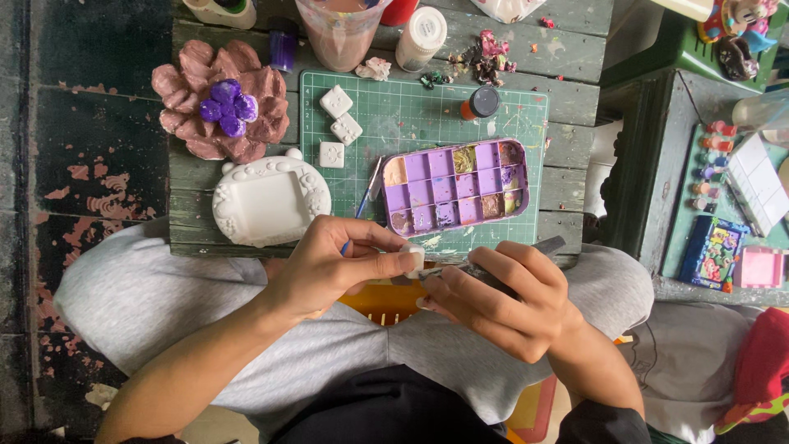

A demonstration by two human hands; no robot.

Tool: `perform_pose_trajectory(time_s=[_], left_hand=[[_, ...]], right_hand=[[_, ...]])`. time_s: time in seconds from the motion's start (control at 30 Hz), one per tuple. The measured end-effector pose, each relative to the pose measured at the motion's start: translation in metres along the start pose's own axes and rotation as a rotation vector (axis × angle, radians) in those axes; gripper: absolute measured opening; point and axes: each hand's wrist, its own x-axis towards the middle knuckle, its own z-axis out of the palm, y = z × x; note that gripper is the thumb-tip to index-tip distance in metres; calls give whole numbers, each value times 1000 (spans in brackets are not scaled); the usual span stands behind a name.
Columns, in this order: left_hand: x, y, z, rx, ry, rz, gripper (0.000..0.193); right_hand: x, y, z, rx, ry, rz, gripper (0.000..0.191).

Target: The person sits on the floor and paints small white square tiles with a brush, dipping the brush into a purple watercolor palette and applying paint to the tile surfaces. They rotate the tiles to reach different sides and occasionally dip the brush into a cup of water between strokes.

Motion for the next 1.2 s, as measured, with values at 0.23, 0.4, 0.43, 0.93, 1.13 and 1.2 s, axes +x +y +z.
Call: perform_pose_trajectory(time_s=[0.23,0.4,0.43,0.93,1.13,1.2], left_hand=[[0,2,0,-14,6,-55,25],[0,3,-1,-20,3,-55,24],[0,4,-1,-33,4,-53,25],[0,2,-4,-97,-5,-61,26],[1,4,-3,-94,-14,-33,25],[-1,6,-2,-66,-15,-16,25]], right_hand=[[-4,0,0,29,-13,-4,31],[-4,-1,3,10,3,-21,31],[-3,-1,3,10,1,-27,30],[-5,1,4,-62,21,-56,24],[-2,1,4,-41,2,-47,24],[0,1,3,8,8,-7,26]])
